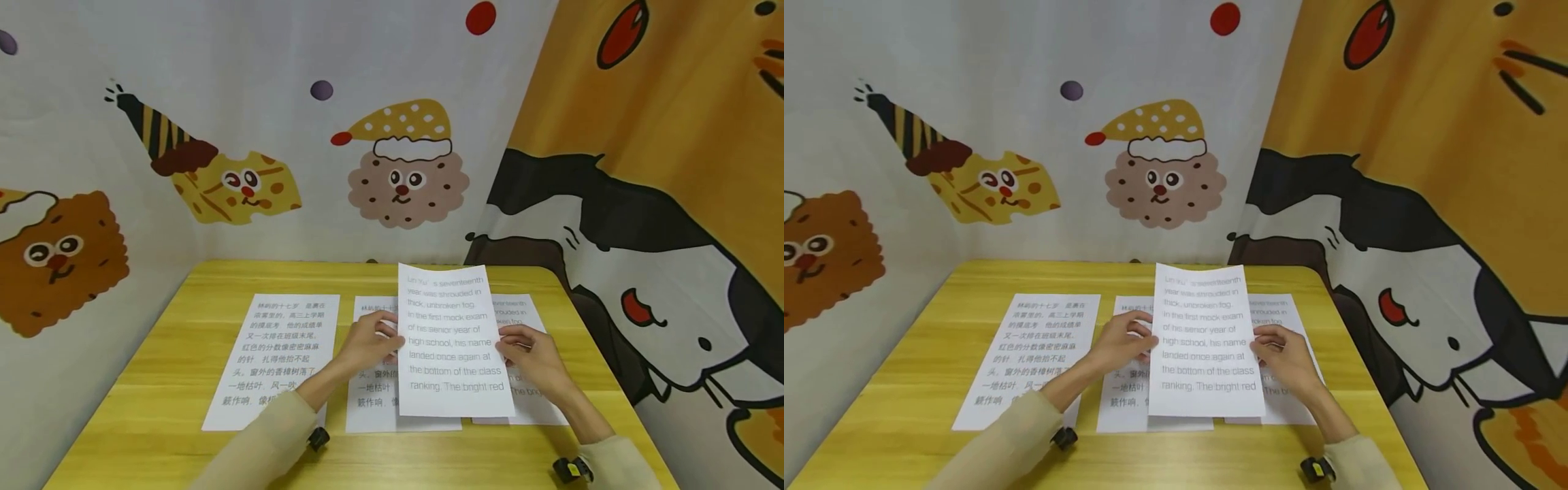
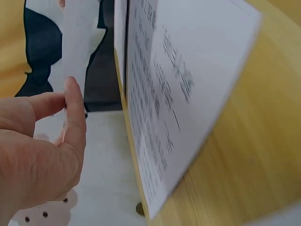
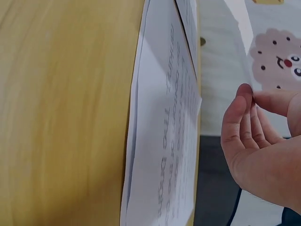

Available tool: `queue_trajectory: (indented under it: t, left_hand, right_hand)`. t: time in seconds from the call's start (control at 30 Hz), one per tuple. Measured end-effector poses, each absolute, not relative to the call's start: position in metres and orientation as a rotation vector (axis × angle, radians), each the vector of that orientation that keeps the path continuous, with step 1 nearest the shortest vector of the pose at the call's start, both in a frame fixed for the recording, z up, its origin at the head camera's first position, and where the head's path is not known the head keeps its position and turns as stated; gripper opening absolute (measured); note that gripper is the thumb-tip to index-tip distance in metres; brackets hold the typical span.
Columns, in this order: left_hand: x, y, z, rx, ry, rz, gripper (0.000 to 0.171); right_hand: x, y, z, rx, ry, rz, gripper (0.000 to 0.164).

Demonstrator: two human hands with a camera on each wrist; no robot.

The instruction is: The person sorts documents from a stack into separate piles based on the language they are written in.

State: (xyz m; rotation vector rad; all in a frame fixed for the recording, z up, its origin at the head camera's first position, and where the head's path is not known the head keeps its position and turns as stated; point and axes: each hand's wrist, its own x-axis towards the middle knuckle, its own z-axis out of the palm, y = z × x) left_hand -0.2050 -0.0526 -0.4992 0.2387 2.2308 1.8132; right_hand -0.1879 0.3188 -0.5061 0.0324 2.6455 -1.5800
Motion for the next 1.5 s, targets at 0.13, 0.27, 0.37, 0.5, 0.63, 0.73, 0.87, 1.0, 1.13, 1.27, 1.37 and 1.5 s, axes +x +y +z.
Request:
queue_trajectory:
  t: [0.13, 0.27, 0.37, 0.5, 0.63, 0.73, 0.87, 1.0, 1.13, 1.27, 1.37, 1.5]
  left_hand:
    - [-0.205, -0.036, -0.496, 0.267, 2.230, 1.804, 0.047]
    - [-0.205, -0.019, -0.497, 0.284, 2.260, 1.788, 0.048]
    - [-0.207, -0.008, -0.501, 0.284, 2.271, 1.788, 0.048]
    - [-0.209, 0.005, -0.504, 0.271, 2.253, 1.806, 0.049]
    - [-0.209, 0.019, -0.504, 0.261, 2.219, 1.824, 0.049]
    - [-0.209, 0.030, -0.504, 0.249, 2.192, 1.840, 0.050]
    - [-0.208, 0.046, -0.504, 0.250, 2.160, 1.854, 0.052]
    - [-0.208, 0.059, -0.508, 0.265, 2.156, 1.853, 0.053]
    - [-0.209, 0.071, -0.513, 0.242, 2.155, 1.867, 0.051]
    - [-0.210, 0.078, -0.517, 0.220, 2.175, 1.860, 0.051]
    - [-0.212, 0.083, -0.519, 0.201, 2.197, 1.832, 0.052]
    - [-0.213, 0.087, -0.523, 0.170, 2.221, 1.791, 0.054]
  right_hand:
    - [-0.187, 0.330, -0.507, 0.055, 2.679, -1.556, 0.037]
    - [-0.187, 0.341, -0.506, 0.088, 2.726, -1.506, 0.038]
    - [-0.187, 0.350, -0.506, 0.117, 2.767, -1.457, 0.039]
    - [-0.186, 0.365, -0.506, 0.157, 2.799, -1.419, 0.042]
    - [-0.183, 0.380, -0.506, 0.199, 2.826, -1.384, 0.042]
    - [-0.181, 0.389, -0.505, 0.219, 2.845, -1.360, 0.043]
    - [-0.180, 0.401, -0.505, 0.221, 2.866, -1.348, 0.043]
    - [-0.181, 0.411, -0.508, 0.230, 2.891, -1.338, 0.041]
    - [-0.182, 0.421, -0.515, 0.257, 2.904, -1.312, 0.041]
    - [-0.181, 0.430, -0.522, 0.298, 2.890, -1.313, 0.042]
    - [-0.181, 0.434, -0.526, 0.320, 2.865, -1.328, 0.043]
    - [-0.182, 0.436, -0.529, 0.325, 2.839, -1.336, 0.044]
